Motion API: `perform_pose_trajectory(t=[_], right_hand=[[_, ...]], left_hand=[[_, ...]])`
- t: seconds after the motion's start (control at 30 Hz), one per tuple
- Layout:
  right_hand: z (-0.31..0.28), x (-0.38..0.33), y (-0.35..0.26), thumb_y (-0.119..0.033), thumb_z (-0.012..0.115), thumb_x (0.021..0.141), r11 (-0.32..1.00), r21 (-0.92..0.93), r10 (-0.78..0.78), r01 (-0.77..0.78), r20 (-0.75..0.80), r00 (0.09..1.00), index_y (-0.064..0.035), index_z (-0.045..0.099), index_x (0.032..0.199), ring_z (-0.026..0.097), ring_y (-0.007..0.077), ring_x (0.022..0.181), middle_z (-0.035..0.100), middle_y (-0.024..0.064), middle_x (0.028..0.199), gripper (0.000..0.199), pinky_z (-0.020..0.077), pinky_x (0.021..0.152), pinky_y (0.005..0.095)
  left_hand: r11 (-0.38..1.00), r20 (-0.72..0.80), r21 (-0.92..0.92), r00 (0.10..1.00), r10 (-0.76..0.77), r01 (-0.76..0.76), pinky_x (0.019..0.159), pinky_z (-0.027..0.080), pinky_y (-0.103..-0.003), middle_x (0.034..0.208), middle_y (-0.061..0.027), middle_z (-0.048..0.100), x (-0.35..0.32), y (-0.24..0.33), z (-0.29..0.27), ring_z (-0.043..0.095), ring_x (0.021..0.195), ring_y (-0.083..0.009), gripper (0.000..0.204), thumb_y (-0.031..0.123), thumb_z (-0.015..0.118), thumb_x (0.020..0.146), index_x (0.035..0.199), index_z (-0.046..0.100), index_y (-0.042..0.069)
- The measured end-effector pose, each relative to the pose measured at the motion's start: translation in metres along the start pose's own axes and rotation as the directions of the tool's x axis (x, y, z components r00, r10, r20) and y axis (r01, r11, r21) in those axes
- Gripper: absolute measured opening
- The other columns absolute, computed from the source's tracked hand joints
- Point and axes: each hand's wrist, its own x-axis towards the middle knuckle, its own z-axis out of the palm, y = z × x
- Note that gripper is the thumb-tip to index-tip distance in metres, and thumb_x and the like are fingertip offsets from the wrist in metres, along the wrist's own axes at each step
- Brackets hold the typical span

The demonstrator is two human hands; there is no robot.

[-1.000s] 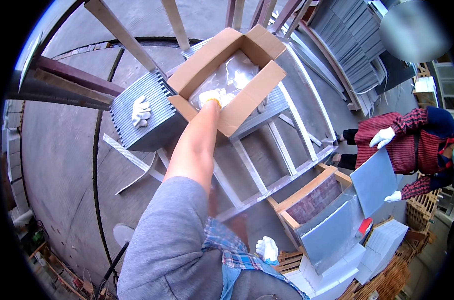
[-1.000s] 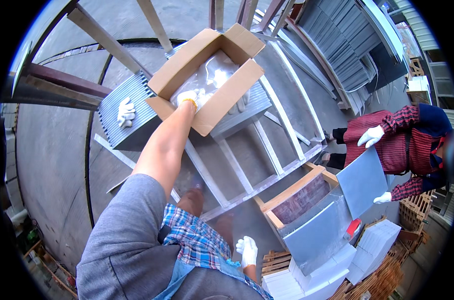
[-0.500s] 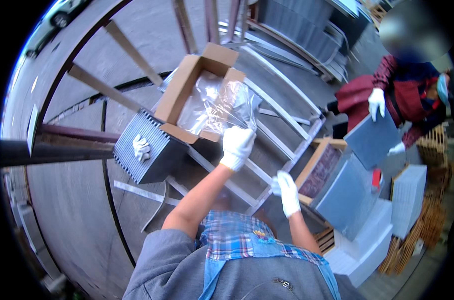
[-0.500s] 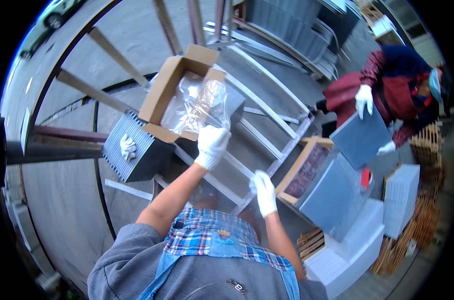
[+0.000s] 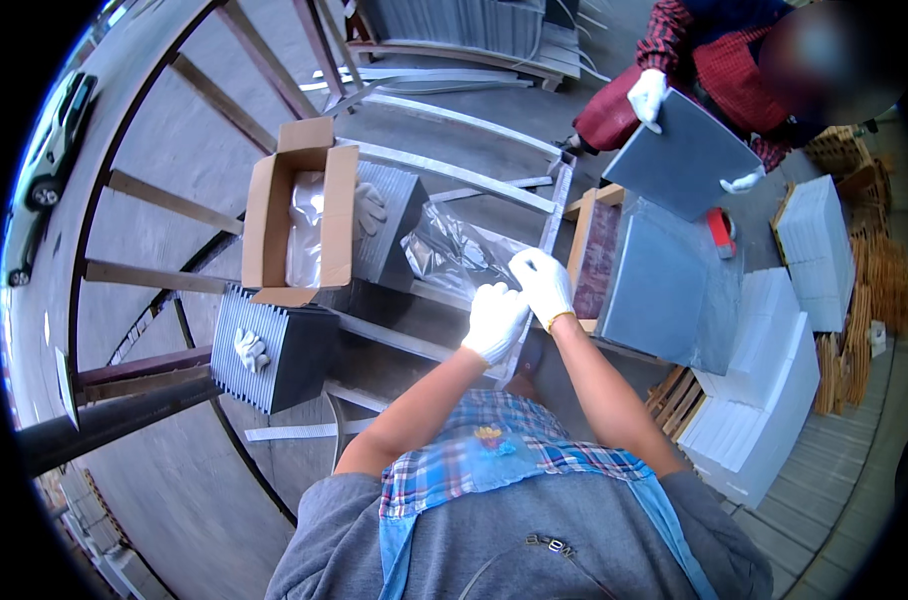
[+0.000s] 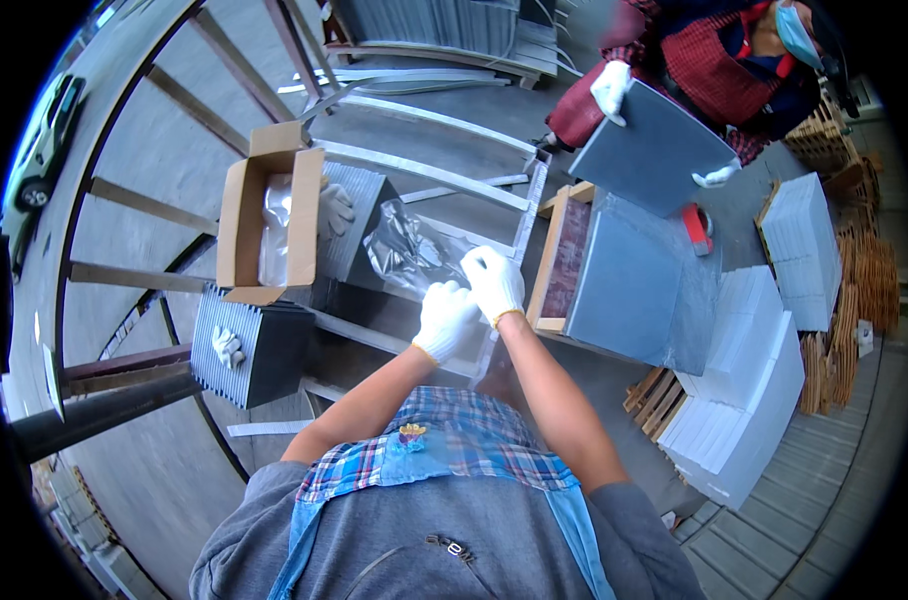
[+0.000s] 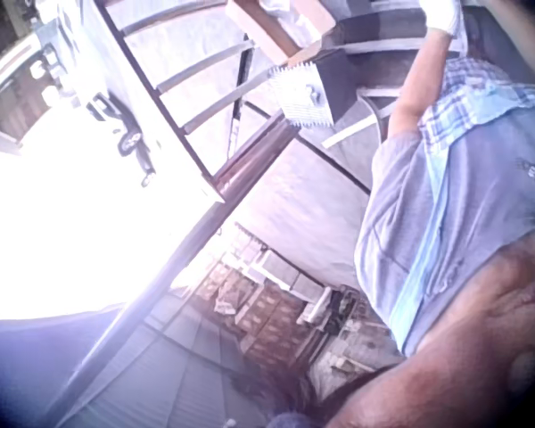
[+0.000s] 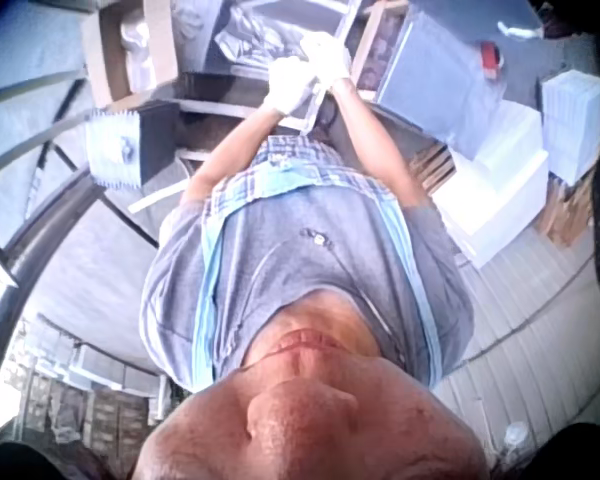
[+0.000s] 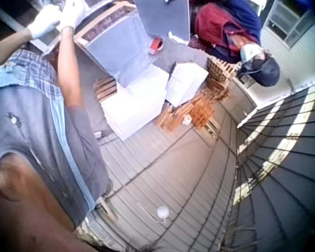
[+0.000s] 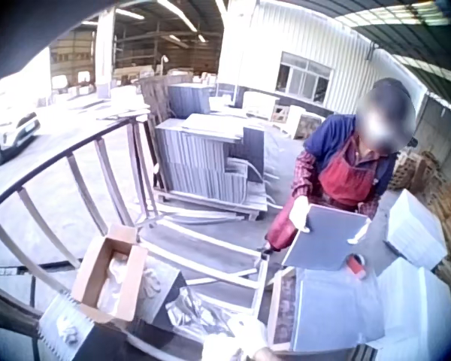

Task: The person repeatedly picks up gray rectangular panels, wraps each with a clear plastic sheet, and places them into a cardboard box. A coworker assists by handing over white foam inserts and applying tape to the wrapped panels. The process continues with multiple panels being prepared and boxed.

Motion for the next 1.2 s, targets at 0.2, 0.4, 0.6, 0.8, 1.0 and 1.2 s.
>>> perform_pose_trajectory(t=[0.2,0.4,0.6,0.8,1.0,1.2], right_hand=[[-0.061,0.011,0.098,-0.018,0.064,0.096,0.516,0.852,0.335,-0.092,-0.101,0.937,-0.0053,0.066,0.098,0.064,0.0125,0.077,0.068,0.0062,0.090,0.013,0.0500,0.065,0.0292],[-0.152,0.021,0.182,-0.014,0.058,0.100,0.601,0.789,0.497,-0.132,-0.239,0.834,-0.0083,0.060,0.101,0.060,0.0099,0.067,0.065,0.0025,0.090,0.006,0.0483,0.055,0.0239],[-0.230,0.051,0.288,-0.014,0.059,0.099,0.729,0.671,0.447,-0.132,-0.321,0.835,-0.0093,0.065,0.104,0.055,0.0052,0.063,0.064,-0.0006,0.085,0.008,0.0431,0.053,0.0224],[-0.274,0.057,0.341,-0.023,0.062,0.099,0.825,0.520,0.430,-0.221,-0.324,0.843,-0.0091,0.068,0.106,0.059,0.0123,0.063,0.068,0.0058,0.081,0.017,0.0493,0.060,0.0280],[-0.296,0.062,0.376,-0.021,0.062,0.099,0.962,0.273,0.168,-0.020,-0.531,0.831,-0.0090,0.069,0.116,0.064,0.0116,0.069,0.071,0.0060,0.085,0.022,0.0508,0.064,0.0299],[-0.306,0.063,0.431,-0.024,0.064,0.098,0.973,-0.181,0.022,-0.145,-0.551,0.834,-0.0122,0.070,0.114,0.070,0.0267,0.071,0.073,0.0120,0.092,0.021,0.0541,0.067,0.0362]], left_hand=[[0.986,0.122,-0.098,0.985,-0.123,0.135,0.065,0.048,-0.049,0.070,-0.0111,0.065,0.038,0.071,0.061,0.064,0.072,-0.0337,0.012,0.018,0.067,0.077,0.072,0.060,0.010],[0.991,0.309,-0.020,0.944,-0.117,0.130,0.057,0.051,-0.047,0.067,-0.0125,0.066,0.088,0.156,0.145,0.066,0.060,-0.0335,0.020,0.026,0.069,0.084,0.077,0.061,0.009],[0.992,0.472,0.016,0.873,-0.121,0.129,0.061,0.054,-0.047,0.067,-0.0125,0.068,0.122,0.223,0.217,0.069,0.065,-0.0332,0.015,0.025,0.064,0.087,0.085,0.062,0.010],[0.982,0.620,-0.089,0.781,-0.077,0.168,0.066,0.054,-0.049,0.073,-0.0144,0.069,0.142,0.268,0.265,0.070,0.072,-0.0348,0.016,0.025,0.063,0.090,0.094,0.061,0.010],[0.961,0.600,-0.183,0.798,-0.060,0.209,0.061,0.053,-0.052,0.074,-0.0170,0.069,0.161,0.293,0.308,0.068,0.066,-0.0377,0.031,0.025,0.062,0.091,0.118,0.055,0.010],[0.890,0.763,-0.388,0.625,0.164,0.239,0.067,0.053,-0.049,0.085,-0.0202,0.071,0.175,0.313,0.329,0.069,0.078,-0.0403,0.050,0.036,0.062,0.093,0.132,0.050,0.007]])
